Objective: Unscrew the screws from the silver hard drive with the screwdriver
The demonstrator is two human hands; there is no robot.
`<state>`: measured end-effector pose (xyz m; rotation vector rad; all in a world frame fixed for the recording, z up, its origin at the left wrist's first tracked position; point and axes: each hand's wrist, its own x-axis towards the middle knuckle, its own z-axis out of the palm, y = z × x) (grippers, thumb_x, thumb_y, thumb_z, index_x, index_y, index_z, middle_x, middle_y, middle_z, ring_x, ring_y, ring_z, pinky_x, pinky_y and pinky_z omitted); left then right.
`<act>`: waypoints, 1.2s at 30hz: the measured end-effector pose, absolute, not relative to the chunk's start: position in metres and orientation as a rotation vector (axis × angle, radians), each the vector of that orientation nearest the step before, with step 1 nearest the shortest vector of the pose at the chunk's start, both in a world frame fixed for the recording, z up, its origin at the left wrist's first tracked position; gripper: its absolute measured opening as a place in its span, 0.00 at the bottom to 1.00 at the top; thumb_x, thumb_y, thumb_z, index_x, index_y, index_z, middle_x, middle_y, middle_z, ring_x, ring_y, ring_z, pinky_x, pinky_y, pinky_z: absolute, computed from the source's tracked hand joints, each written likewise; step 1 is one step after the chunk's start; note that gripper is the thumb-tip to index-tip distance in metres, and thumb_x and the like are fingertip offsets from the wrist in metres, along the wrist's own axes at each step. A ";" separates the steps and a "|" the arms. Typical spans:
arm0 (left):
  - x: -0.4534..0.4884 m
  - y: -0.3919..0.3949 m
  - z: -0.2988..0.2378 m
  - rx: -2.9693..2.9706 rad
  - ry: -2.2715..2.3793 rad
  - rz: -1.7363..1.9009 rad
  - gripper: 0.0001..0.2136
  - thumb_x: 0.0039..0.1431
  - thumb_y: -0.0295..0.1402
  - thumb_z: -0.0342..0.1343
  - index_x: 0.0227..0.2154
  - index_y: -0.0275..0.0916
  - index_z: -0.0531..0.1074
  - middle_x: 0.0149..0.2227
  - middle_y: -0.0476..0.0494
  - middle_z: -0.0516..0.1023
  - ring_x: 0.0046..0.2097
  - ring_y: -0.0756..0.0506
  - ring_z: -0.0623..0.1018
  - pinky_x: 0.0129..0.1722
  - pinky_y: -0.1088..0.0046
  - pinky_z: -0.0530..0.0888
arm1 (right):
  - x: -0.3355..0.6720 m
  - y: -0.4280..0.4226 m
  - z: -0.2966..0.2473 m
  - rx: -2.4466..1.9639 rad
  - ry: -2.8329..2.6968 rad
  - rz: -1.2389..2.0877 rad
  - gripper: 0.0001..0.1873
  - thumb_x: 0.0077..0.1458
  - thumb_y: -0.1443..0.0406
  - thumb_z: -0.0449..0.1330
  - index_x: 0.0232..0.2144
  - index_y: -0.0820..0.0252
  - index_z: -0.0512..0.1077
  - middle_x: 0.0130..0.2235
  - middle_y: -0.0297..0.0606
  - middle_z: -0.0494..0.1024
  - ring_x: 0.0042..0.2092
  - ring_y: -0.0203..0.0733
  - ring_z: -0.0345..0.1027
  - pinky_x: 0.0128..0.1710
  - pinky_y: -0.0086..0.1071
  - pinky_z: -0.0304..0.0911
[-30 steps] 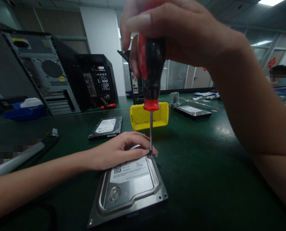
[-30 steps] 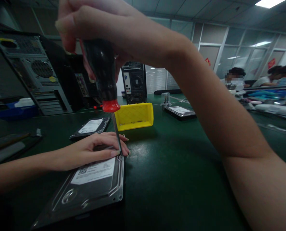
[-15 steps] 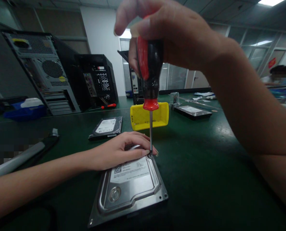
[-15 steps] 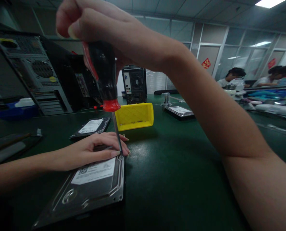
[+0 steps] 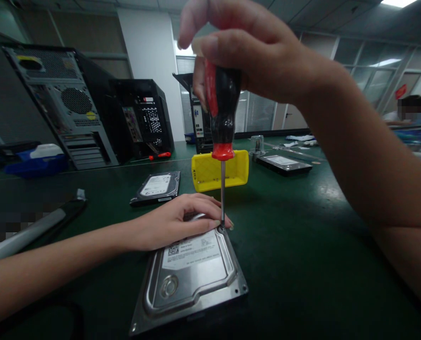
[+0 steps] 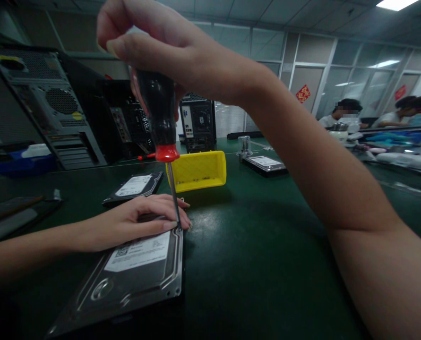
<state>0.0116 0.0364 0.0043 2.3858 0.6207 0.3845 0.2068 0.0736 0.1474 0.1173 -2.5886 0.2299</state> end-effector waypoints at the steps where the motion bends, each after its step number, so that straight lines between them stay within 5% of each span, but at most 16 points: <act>1: 0.012 0.036 0.004 2.385 0.623 0.382 0.10 0.66 0.29 0.48 0.45 0.42 0.74 0.47 0.50 0.73 0.55 0.47 0.68 0.58 0.70 0.61 | 0.207 0.073 0.148 0.118 -2.592 0.230 0.22 0.56 0.66 0.43 0.47 0.85 0.49 0.27 0.24 0.66 0.30 0.20 0.67 0.37 0.21 0.66; 36: 0.011 0.037 0.003 2.400 0.606 0.395 0.10 0.66 0.30 0.48 0.44 0.42 0.74 0.47 0.47 0.74 0.54 0.45 0.69 0.59 0.64 0.60 | 0.203 0.077 0.147 0.194 -2.576 0.200 0.18 0.57 0.68 0.43 0.44 0.83 0.52 0.29 0.26 0.65 0.31 0.19 0.65 0.34 0.17 0.65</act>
